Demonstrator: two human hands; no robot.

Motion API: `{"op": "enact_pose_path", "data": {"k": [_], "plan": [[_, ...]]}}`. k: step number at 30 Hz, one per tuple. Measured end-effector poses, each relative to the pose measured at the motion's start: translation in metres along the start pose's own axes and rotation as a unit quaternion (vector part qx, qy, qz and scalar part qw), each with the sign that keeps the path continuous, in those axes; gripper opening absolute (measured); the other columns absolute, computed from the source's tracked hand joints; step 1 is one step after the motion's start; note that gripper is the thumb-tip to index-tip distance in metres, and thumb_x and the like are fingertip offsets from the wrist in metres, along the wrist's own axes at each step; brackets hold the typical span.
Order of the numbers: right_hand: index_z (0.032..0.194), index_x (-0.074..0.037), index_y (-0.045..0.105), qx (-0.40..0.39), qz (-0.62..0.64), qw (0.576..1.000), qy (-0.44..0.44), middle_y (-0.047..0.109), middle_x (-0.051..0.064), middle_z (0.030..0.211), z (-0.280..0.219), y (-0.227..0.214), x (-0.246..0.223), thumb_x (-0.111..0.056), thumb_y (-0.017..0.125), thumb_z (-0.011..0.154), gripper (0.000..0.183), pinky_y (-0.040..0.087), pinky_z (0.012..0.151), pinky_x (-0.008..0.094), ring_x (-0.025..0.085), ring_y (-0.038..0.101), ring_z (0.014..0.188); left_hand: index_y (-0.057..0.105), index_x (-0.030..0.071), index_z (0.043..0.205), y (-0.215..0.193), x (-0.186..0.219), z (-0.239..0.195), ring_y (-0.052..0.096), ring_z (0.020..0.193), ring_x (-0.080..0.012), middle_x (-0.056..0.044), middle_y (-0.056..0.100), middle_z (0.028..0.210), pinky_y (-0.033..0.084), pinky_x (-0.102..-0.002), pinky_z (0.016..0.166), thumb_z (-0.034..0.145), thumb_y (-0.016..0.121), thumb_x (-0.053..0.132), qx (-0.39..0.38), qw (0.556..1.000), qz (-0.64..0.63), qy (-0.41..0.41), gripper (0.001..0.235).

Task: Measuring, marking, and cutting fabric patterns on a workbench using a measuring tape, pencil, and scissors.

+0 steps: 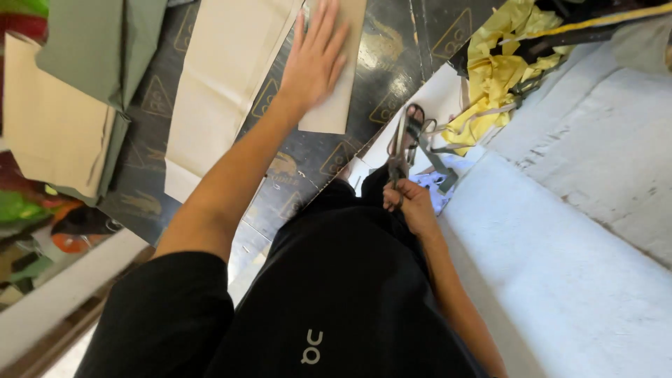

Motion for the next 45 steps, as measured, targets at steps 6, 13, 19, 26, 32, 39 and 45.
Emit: {"op": "enact_pose_path", "data": {"k": [6, 13, 19, 26, 32, 39, 45], "plan": [[0.089, -0.008, 0.070, -0.051, -0.039, 0.997, 0.052, 0.066, 0.003, 0.069, -0.002, 0.015, 0.024, -0.010, 0.071, 0.090, 0.003, 0.051, 0.065, 0.022, 0.010, 0.060, 0.063, 0.013, 0.006, 0.169, 0.010, 0.035, -0.022, -0.004, 0.158, -0.0321, -0.015, 0.000, 0.172, -0.003, -0.057, 0.128, 0.115, 0.017, 0.040, -0.180, 0.981, -0.001, -0.065, 0.064], [0.071, -0.015, 0.061, -0.116, -0.118, 0.986, 0.017, 0.066, -0.002, 0.064, 0.021, 0.000, 0.027, -0.025, 0.069, 0.090, 0.023, 0.049, 0.069, 0.026, 0.009, 0.060, 0.061, 0.014, 0.008, 0.167, 0.021, 0.066, 0.026, 0.001, 0.158, -0.0330, -0.015, 0.010, 0.173, -0.006, -0.060, 0.125, 0.114, 0.020, 0.046, -0.167, 0.978, 0.026, -0.120, 0.066], [0.091, -0.010, 0.066, -0.234, 0.107, 0.964, -0.070, 0.063, 0.000, 0.074, 0.042, -0.009, 0.069, -0.058, 0.067, 0.093, 0.047, 0.045, 0.072, 0.028, 0.012, 0.058, 0.068, 0.021, 0.004, 0.165, 0.043, 0.061, 0.023, 0.008, 0.157, -0.0354, -0.017, 0.018, 0.171, -0.007, -0.060, 0.125, 0.114, 0.022, 0.047, -0.123, 0.985, 0.047, -0.113, 0.067], [0.093, -0.007, 0.067, -0.261, 0.194, 0.940, -0.103, 0.062, 0.002, 0.076, 0.065, -0.003, 0.072, -0.071, 0.064, 0.092, 0.065, 0.048, 0.072, 0.027, 0.014, 0.059, 0.071, 0.024, 0.001, 0.164, 0.049, 0.061, 0.017, 0.010, 0.157, -0.0364, -0.019, 0.019, 0.170, -0.007, -0.060, 0.126, 0.112, 0.020, 0.047, -0.100, 0.987, 0.054, -0.114, 0.069], [0.103, -0.016, 0.060, -0.390, 0.327, 0.860, -0.031, 0.058, 0.004, 0.088, 0.102, -0.004, 0.096, -0.085, 0.058, 0.081, 0.072, 0.043, 0.078, 0.034, 0.021, 0.054, 0.075, 0.015, 0.008, 0.170, 0.041, 0.080, 0.000, 0.000, 0.162, -0.0315, -0.014, 0.003, 0.174, -0.004, -0.059, 0.130, 0.116, 0.020, 0.047, -0.145, 0.971, 0.116, -0.148, 0.067], [0.052, -0.012, 0.054, -0.261, 0.346, 0.895, -0.103, 0.042, -0.001, 0.045, 0.082, 0.010, 0.064, -0.051, 0.065, 0.097, 0.060, 0.033, 0.054, 0.031, 0.013, 0.034, 0.047, 0.015, 0.008, 0.171, 0.041, 0.080, -0.001, -0.001, 0.161, -0.0323, -0.014, 0.001, 0.173, -0.003, -0.060, 0.130, 0.117, 0.022, 0.046, -0.151, 0.970, 0.120, -0.148, 0.066], [0.088, -0.013, 0.067, -0.342, 0.296, 0.890, -0.054, 0.058, 0.001, 0.076, 0.092, 0.011, 0.063, -0.085, 0.056, 0.083, 0.072, 0.041, 0.075, 0.026, 0.013, 0.054, 0.069, 0.011, 0.008, 0.170, 0.038, 0.091, -0.013, 0.001, 0.162, -0.0332, -0.015, 0.002, 0.174, -0.003, -0.060, 0.129, 0.112, 0.011, 0.047, -0.172, 0.965, 0.128, -0.150, 0.070]]}}
Point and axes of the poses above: each hand's wrist, its own z-axis towards the middle knuckle, its own y-axis out of the palm, x = y × z, the point moved 2 cm from there along z, towards the middle knuckle
